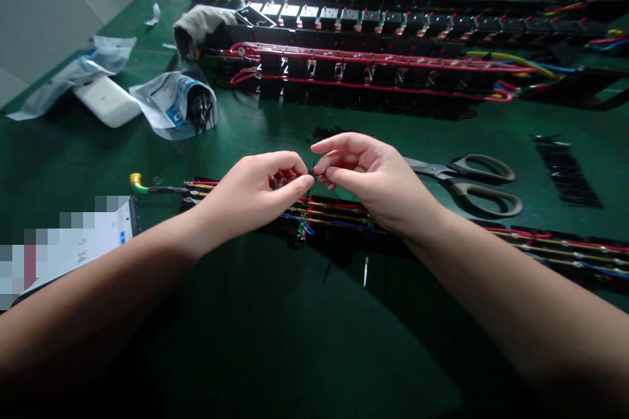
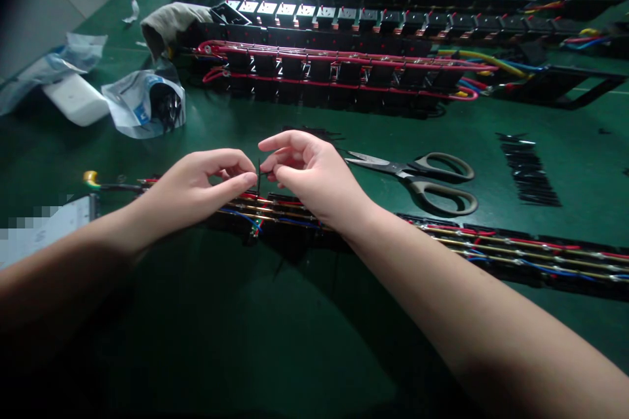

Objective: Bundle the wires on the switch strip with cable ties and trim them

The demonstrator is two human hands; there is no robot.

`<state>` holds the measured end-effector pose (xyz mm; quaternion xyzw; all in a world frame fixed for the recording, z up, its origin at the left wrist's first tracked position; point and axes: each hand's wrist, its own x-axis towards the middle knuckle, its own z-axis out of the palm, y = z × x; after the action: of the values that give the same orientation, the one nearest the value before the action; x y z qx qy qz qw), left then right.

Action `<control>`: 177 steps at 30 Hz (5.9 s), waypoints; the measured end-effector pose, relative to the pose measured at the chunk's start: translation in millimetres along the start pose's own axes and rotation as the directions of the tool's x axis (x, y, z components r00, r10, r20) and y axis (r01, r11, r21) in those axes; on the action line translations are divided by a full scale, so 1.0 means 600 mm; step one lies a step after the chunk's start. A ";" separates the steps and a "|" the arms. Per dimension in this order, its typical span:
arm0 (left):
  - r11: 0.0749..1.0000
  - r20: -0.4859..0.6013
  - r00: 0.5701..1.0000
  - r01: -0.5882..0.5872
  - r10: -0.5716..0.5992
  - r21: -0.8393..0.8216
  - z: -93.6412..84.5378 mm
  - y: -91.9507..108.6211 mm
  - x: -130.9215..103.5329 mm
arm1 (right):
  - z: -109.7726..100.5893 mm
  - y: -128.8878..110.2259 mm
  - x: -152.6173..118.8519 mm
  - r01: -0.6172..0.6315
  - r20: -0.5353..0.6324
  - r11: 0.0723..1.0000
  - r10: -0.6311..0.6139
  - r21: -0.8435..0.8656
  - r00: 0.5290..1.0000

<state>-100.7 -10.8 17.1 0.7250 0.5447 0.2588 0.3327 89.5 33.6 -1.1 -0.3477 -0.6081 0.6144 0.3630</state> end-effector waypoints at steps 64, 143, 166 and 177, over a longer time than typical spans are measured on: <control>0.760 0.310 0.941 -0.301 0.138 0.576 -0.025 0.022 -0.023 | 0.005 -0.003 -0.009 0.082 -0.160 0.983 -0.108 -0.164 0.981; 0.299 0.213 0.579 -0.659 0.787 0.690 0.023 -0.040 -0.062 | -0.004 -0.008 -0.040 0.268 0.236 0.825 -0.168 -0.498 0.957; 0.695 0.047 0.841 -0.475 0.538 0.539 0.030 -0.022 -0.070 | -0.009 -0.020 -0.038 0.126 0.281 0.908 -0.009 -0.400 0.960; 0.831 0.042 0.936 -0.330 0.349 0.447 0.028 -0.010 -0.069 | -0.011 -0.019 -0.037 0.213 0.310 0.864 -0.070 -0.456 0.948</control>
<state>-103.1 -52.9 1.2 0.8613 0.4590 0.1962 0.0945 106.6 17.5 10.0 -0.2899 -0.8119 0.4572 0.2185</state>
